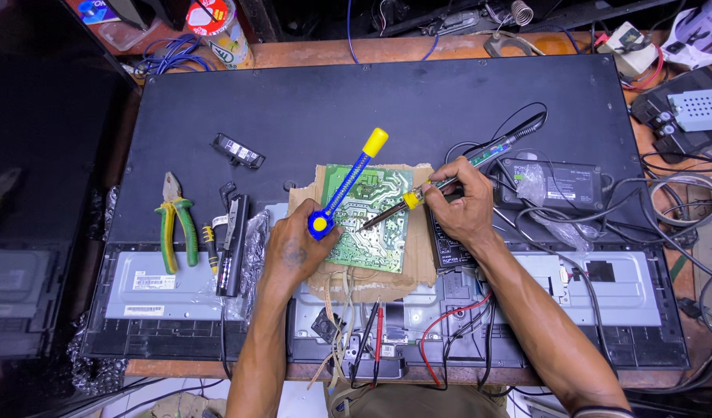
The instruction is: The person uses a soldering iron and a desoldering pump to remove solder from a green circuit board. They repeatedly heat solder joints with the iron and use the pump to extract molten solder from various points on the board.
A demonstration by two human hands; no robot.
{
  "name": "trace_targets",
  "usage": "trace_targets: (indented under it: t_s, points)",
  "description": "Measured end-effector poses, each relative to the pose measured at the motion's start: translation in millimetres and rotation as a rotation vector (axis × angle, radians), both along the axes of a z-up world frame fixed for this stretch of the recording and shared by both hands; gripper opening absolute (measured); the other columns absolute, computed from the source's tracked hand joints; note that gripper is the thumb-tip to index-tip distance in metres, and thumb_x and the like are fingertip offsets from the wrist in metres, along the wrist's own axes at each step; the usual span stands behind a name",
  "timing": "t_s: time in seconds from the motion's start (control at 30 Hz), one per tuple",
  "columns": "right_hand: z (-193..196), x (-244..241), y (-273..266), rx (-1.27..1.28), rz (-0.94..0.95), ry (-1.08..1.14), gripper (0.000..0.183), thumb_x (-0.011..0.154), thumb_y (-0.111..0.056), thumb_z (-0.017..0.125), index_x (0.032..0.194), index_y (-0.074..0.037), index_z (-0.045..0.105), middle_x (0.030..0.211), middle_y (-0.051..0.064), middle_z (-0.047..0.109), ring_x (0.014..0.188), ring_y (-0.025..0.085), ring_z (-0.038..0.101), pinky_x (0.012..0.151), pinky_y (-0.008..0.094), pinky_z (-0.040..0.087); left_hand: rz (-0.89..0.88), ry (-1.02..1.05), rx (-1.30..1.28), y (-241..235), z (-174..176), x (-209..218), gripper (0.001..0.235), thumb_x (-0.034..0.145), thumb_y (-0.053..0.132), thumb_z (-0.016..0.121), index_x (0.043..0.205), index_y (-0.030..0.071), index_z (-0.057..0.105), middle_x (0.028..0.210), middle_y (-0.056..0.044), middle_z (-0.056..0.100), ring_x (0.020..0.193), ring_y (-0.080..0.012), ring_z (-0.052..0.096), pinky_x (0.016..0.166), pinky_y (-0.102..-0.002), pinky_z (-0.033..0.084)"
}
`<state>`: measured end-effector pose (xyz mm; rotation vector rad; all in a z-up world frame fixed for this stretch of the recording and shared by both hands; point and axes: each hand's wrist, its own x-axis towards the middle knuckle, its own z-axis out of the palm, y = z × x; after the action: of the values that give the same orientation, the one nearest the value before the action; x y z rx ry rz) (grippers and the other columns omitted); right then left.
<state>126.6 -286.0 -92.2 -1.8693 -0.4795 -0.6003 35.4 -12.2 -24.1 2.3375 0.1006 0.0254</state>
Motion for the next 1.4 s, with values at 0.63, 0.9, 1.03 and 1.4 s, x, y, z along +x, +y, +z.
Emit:
trace_targets:
  t_s: [0.63, 0.9, 1.03, 1.4]
  points:
    - [-5.6, 6.6, -2.2, -0.006, 0.036, 0.026, 0.014, 0.085, -0.015, 0.082, 0.090, -0.012, 0.070, 0.071, 0.006, 0.062, 0.061, 0.023, 0.063, 0.065, 0.036, 0.053, 0.016, -0.014, 0.064, -0.7, -2.1, 5.0, 0.027, 0.076, 0.017, 0.082, 0.095, 0.006, 0.066, 0.081, -0.026, 0.074, 0.082, -0.0509, 0.073, 0.071, -0.057, 0.056]
    - [-5.8, 7.9, -1.6, 0.000, 0.046, 0.019, 0.013, 0.085, -0.014, 0.082, 0.090, -0.012, 0.070, 0.070, 0.007, 0.061, 0.061, 0.024, 0.063, 0.065, 0.036, 0.053, 0.019, 0.006, 0.074, -0.2, -4.1, 4.7, 0.027, 0.076, 0.021, 0.081, 0.095, 0.008, 0.066, 0.080, -0.023, 0.075, 0.081, -0.0489, 0.073, 0.072, -0.055, 0.056]
    - [-5.5, 7.9, 0.7, 0.019, 0.050, 0.019, 0.013, 0.085, -0.015, 0.082, 0.089, -0.012, 0.070, 0.071, 0.005, 0.062, 0.061, 0.021, 0.063, 0.066, 0.035, 0.053, 0.023, 0.006, 0.078, -0.4, -3.1, 5.9, 0.027, 0.076, 0.021, 0.081, 0.094, 0.008, 0.066, 0.078, -0.023, 0.075, 0.080, -0.0487, 0.073, 0.071, -0.055, 0.055]
    - [-0.5, 6.1, 3.3, -0.001, 0.049, -0.007, 0.013, 0.084, -0.015, 0.083, 0.089, -0.013, 0.071, 0.066, 0.005, 0.060, 0.060, 0.022, 0.062, 0.066, 0.035, 0.052, 0.022, -0.007, 0.050, -0.1, -1.6, 5.0, 0.027, 0.076, 0.018, 0.082, 0.094, 0.006, 0.067, 0.078, -0.024, 0.074, 0.080, -0.0497, 0.073, 0.070, -0.055, 0.056]
